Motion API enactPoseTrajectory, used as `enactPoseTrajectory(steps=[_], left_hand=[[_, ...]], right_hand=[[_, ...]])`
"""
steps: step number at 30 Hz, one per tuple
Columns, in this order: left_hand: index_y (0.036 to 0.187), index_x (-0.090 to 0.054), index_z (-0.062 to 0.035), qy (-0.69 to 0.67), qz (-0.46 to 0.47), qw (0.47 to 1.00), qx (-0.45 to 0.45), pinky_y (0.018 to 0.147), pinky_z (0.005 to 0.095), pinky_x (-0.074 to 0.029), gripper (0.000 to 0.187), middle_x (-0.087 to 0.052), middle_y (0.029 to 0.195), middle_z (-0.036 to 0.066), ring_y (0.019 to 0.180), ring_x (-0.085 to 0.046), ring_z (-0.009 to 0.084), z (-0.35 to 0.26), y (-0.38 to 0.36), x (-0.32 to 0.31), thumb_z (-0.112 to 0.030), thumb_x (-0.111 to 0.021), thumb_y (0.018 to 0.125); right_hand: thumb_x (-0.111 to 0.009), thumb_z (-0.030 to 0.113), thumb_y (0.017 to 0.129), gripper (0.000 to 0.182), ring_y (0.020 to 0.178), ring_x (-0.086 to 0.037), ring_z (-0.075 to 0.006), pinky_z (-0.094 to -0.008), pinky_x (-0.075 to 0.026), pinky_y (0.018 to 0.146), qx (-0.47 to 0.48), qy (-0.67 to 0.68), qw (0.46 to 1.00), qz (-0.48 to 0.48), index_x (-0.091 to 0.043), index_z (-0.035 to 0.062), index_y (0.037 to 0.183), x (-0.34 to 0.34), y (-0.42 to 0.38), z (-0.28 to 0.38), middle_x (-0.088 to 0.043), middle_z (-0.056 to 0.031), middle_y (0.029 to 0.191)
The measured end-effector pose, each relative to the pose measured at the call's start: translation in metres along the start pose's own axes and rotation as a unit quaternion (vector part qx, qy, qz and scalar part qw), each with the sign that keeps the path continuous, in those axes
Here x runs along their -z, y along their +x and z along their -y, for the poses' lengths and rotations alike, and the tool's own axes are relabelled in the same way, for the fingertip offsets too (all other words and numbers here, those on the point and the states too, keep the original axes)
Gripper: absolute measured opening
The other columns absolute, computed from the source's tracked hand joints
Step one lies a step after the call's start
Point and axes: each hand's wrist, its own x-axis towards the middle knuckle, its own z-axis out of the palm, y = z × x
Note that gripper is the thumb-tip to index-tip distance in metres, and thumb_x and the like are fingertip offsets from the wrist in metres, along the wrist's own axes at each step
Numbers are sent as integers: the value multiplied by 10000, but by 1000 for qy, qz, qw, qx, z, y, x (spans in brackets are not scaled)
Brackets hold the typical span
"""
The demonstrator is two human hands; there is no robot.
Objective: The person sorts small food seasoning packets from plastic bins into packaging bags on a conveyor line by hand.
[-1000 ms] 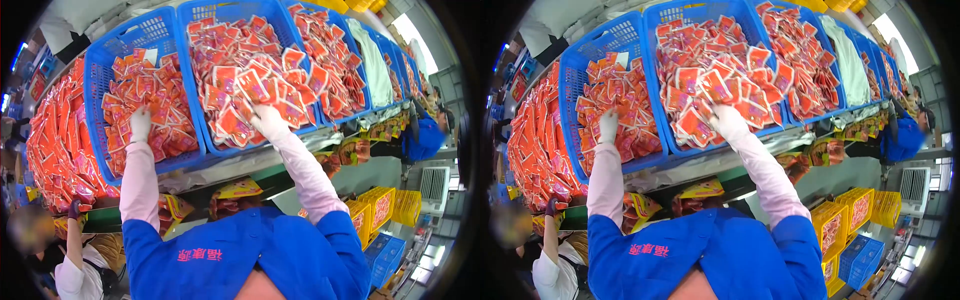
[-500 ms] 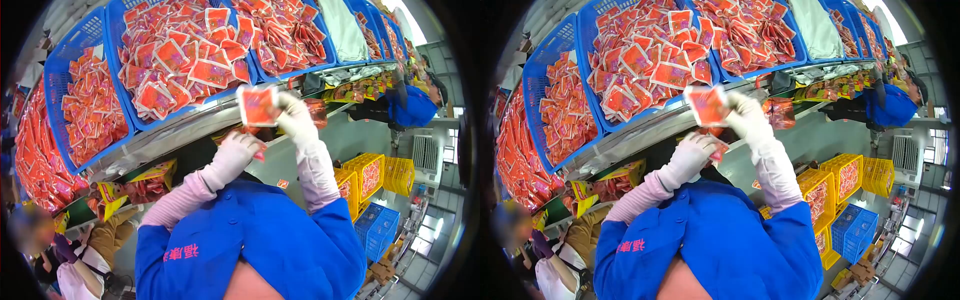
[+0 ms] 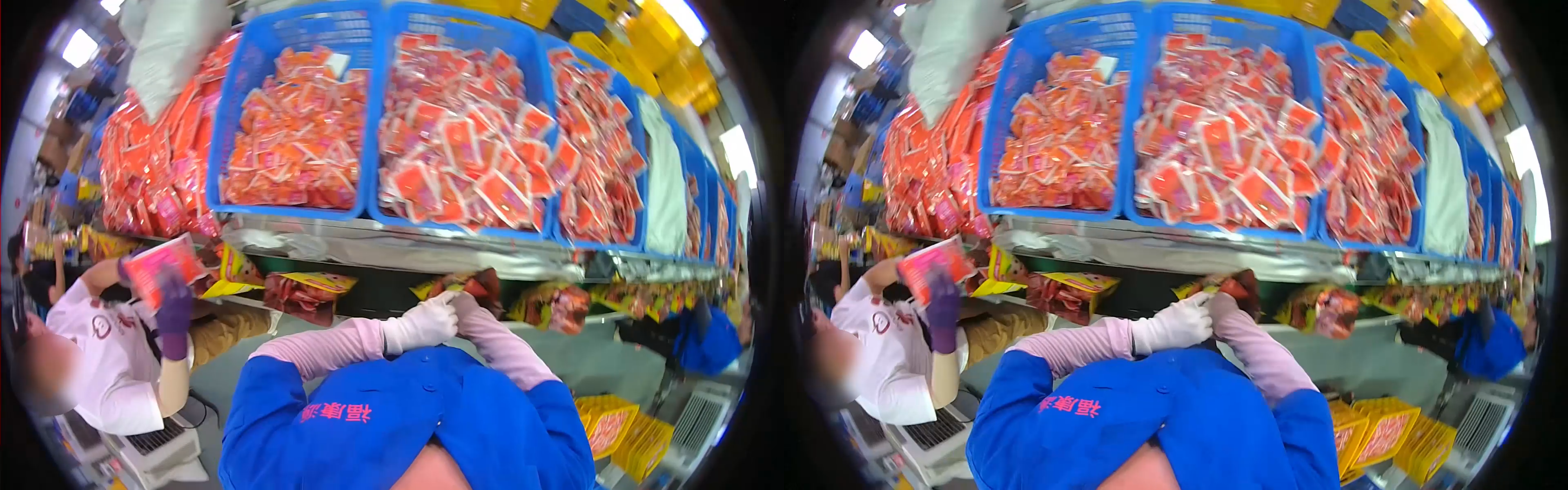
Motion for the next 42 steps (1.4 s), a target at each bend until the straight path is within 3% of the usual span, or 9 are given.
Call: enactPoseTrajectory(steps=[8,15,22,26,28,30,34,38,42], left_hand=[[869,-673,-76,36,-188,888,419,768,459,-517,170,-680,912,132,899,-652,355,226,-107,135,-201,-698,756],[1018,-696,-149,153,86,799,575,805,454,-569,304,-735,1040,110,950,-718,311,404,-158,39,-339,-742,785],[965,-679,-26,-99,-192,817,534,767,392,-551,143,-735,912,136,825,-699,332,334,-154,119,-152,-653,903],[1015,-687,-55,-351,-322,822,313,848,370,-534,195,-673,995,177,937,-667,354,183,-62,148,-49,-735,826],[1145,-640,-18,-52,-268,919,283,853,362,-526,338,-676,1024,157,984,-677,277,123,-24,142,-56,-735,823],[1169,-620,7,-338,-233,856,313,890,336,-511,358,-673,1035,130,996,-657,248,84,0,140,38,-685,818],[1105,-667,4,-242,-190,915,260,904,329,-506,293,-667,1092,145,1018,-657,255,45,20,116,64,-676,819],[1083,-684,-87,-236,-46,967,87,988,433,-473,420,-665,1151,79,1139,-607,288,-10,67,84,-145,-827,693],[989,-681,-98,-43,85,992,80,1047,494,-431,333,-678,989,64,1030,-630,260,-26,61,20,-198,-771,685]], right_hand=[[-749,322,824,366,905,-692,-344,-454,-547,818,-54,196,936,-286,-690,78,1091,155,48,80,-704,-203,926],[-757,313,820,660,1088,-603,-408,-480,-543,876,-179,-54,915,-357,-474,36,1348,126,162,91,-591,-237,1148],[-590,69,895,419,911,-703,-157,-349,-562,749,-7,314,835,-452,-587,34,1312,124,127,21,-700,-175,1104],[-609,109,938,464,1039,-650,-187,-342,-520,888,83,803,550,-216,-521,15,1383,146,89,89,-635,-44,1237],[-657,142,925,475,1075,-606,-158,-335,-491,933,245,622,659,-343,-541,27,1371,132,72,116,-648,-28,1193],[-701,163,908,454,1069,-603,-139,-340,-492,926,49,623,709,-327,-588,32,1327,99,60,56,-671,-15,1138],[-748,187,898,375,923,-661,-125,-305,-536,850,67,630,572,-520,-644,75,1240,79,-68,-33,-718,-42,1077],[-735,172,920,288,923,-662,-96,-275,-534,818,40,555,630,-543,-667,52,1172,70,-150,-64,-722,-28,1088],[-712,156,874,302,884,-712,-221,-325,-562,792,81,186,912,-356,-680,54,1156,53,-130,-39,-737,-123,1057]])
